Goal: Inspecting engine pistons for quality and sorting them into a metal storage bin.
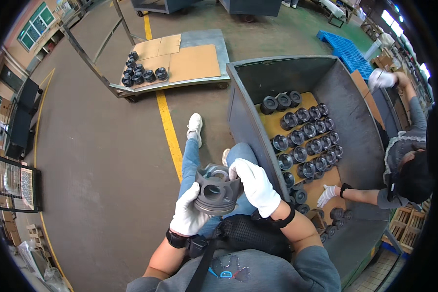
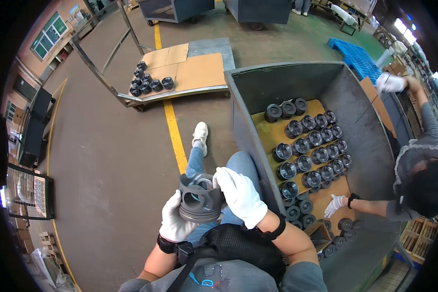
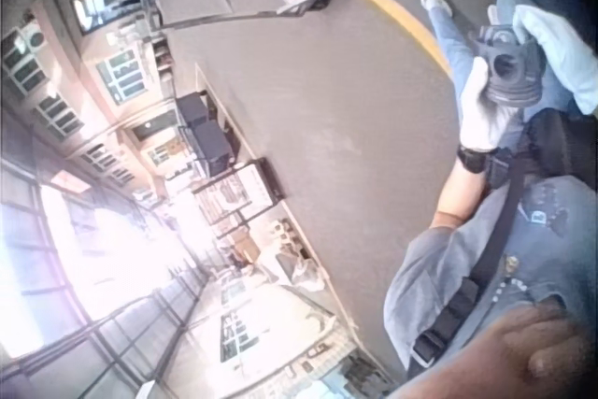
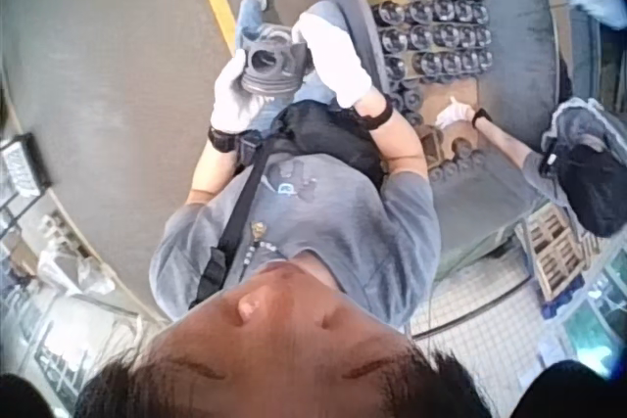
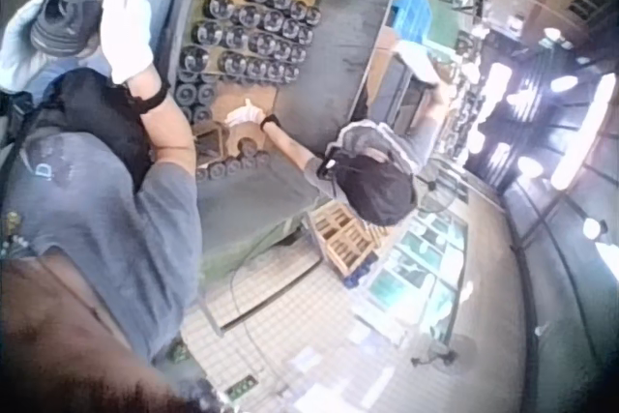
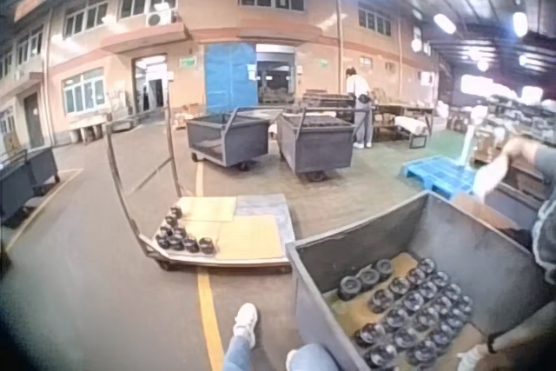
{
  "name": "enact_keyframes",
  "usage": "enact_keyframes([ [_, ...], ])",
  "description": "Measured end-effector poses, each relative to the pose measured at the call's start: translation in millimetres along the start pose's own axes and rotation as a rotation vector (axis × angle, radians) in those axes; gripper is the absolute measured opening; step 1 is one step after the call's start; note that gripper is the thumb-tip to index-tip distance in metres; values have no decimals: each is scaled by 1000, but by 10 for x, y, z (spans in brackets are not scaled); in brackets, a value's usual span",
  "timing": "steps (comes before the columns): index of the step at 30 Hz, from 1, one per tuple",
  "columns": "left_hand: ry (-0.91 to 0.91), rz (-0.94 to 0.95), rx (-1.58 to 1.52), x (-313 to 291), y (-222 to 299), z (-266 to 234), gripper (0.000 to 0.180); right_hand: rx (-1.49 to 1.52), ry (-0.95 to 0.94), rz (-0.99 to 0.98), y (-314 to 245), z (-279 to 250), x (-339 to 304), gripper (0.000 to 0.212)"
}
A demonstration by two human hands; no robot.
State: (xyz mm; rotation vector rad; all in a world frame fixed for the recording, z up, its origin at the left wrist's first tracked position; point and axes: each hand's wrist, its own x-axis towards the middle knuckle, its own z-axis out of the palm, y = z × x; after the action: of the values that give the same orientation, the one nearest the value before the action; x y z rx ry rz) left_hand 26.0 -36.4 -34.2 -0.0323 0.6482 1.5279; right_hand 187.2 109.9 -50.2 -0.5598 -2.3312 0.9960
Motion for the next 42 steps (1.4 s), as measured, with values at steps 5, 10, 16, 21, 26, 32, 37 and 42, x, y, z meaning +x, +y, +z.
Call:
enact_keyframes([
  [5, -84, -164, -204, 74, 26, -27, 75, -276, 109, -213, -143, -79, -25, 45],
  [10, -145, -284, -430, 102, 24, -72, 77, -349, 132, -215, -181, -92, -22, 42],
  [16, -206, -193, -447, 50, 16, 30, 78, 129, 166, 25, -419, -88, 3, 27],
  [21, -231, -150, -452, 147, 25, 73, 84, 534, 139, 141, -483, -83, -21, 24],
  [26, -206, -208, -509, 161, -40, -154, 79, 502, -197, 196, -663, -358, 109, 40],
  [32, -205, -190, -427, 151, -73, -124, 75, 549, -38, 317, -527, -278, 80, 33],
  [37, -65, 41, -7, 96, 9, -43, 71, 749, 269, 500, -438, -317, 89, 25],
  [42, -4, 149, 50, 60, 30, -42, 62, 717, 207, 308, -506, -317, 56, 30],
])
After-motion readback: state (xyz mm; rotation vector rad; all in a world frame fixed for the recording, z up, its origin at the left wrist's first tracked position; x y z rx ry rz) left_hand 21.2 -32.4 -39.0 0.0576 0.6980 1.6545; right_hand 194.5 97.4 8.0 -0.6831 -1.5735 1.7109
